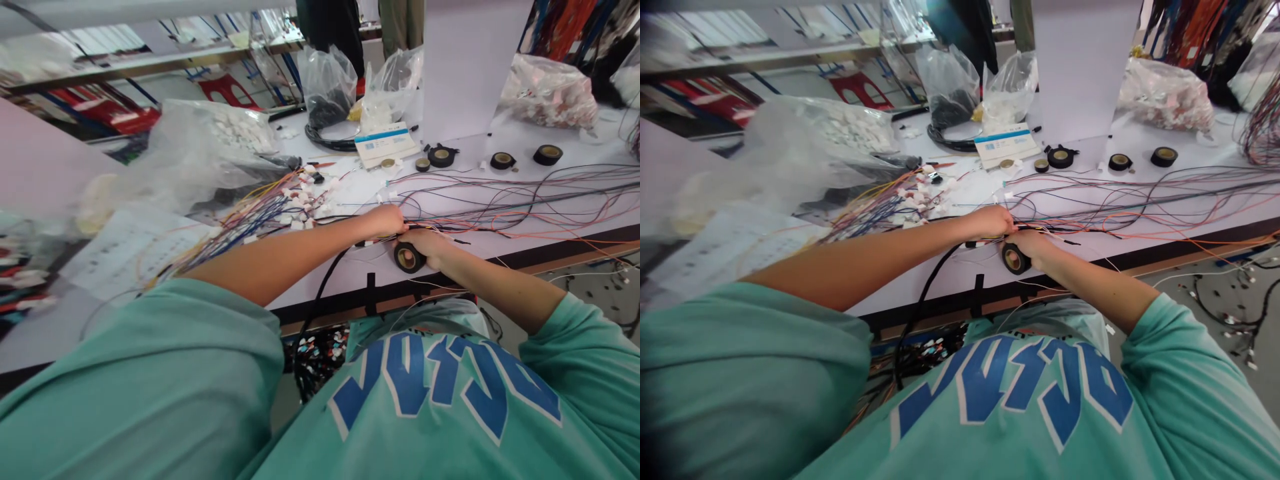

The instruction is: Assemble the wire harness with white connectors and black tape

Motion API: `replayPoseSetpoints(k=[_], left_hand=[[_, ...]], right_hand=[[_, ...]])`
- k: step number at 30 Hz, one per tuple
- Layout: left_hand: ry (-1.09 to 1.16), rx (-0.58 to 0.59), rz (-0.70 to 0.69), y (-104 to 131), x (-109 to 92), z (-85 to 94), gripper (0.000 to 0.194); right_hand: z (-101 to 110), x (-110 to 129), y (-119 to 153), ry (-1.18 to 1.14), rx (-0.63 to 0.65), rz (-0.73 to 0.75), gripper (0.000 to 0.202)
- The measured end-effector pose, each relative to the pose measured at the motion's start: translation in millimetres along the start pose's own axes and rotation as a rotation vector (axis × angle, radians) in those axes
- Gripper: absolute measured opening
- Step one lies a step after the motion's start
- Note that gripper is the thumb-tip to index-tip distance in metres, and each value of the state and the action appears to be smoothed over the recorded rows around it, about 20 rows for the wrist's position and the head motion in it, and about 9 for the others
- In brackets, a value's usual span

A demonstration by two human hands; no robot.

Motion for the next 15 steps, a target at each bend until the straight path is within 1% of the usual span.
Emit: replayPoseSetpoints(k=[2,6,8,10,12,13,15], left_hand=[[-0.004,0.013,0.010,3.7,-2.4,1.2,0.031],[-0.039,0.037,0.000,6.2,-6.9,3.8,0.034],[-0.059,0.038,-0.009,3.6,-7.4,2.5,0.036],[-0.085,0.005,-0.003,-1.9,-6.3,-1.0,0.036],[-0.107,-0.058,0.026,-9.6,-4.5,-5.5,0.037],[-0.115,-0.087,0.046,-13.7,-3.7,-7.5,0.038],[-0.126,-0.109,0.059,-20.9,-3.2,-9.8,0.039]], right_hand=[[-2.8,3.0,6.2,0.039,-0.036,-0.040,0.021],[-4.8,11.8,13.8,0.149,-0.100,-0.024,0.027],[-6.8,15.3,18.7,0.204,-0.107,-0.002,0.028],[-13.1,18.1,30.9,0.264,-0.097,0.023,0.030],[-24.8,20.5,51.6,0.359,-0.024,0.088,0.030],[-32.1,21.5,63.5,0.415,0.055,0.132,0.028],[-46.9,24.3,84.9,0.654,0.393,0.414,0.023]])
Point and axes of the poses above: each hand's wrist, its own y-axis away from the middle knuckle, its own z-axis out of the back of the hand, x = y × z, the point moved 1 cm from there along -y, towards the middle knuckle, and after that the axes turned 8 degrees about z, right-handed, at the moved point
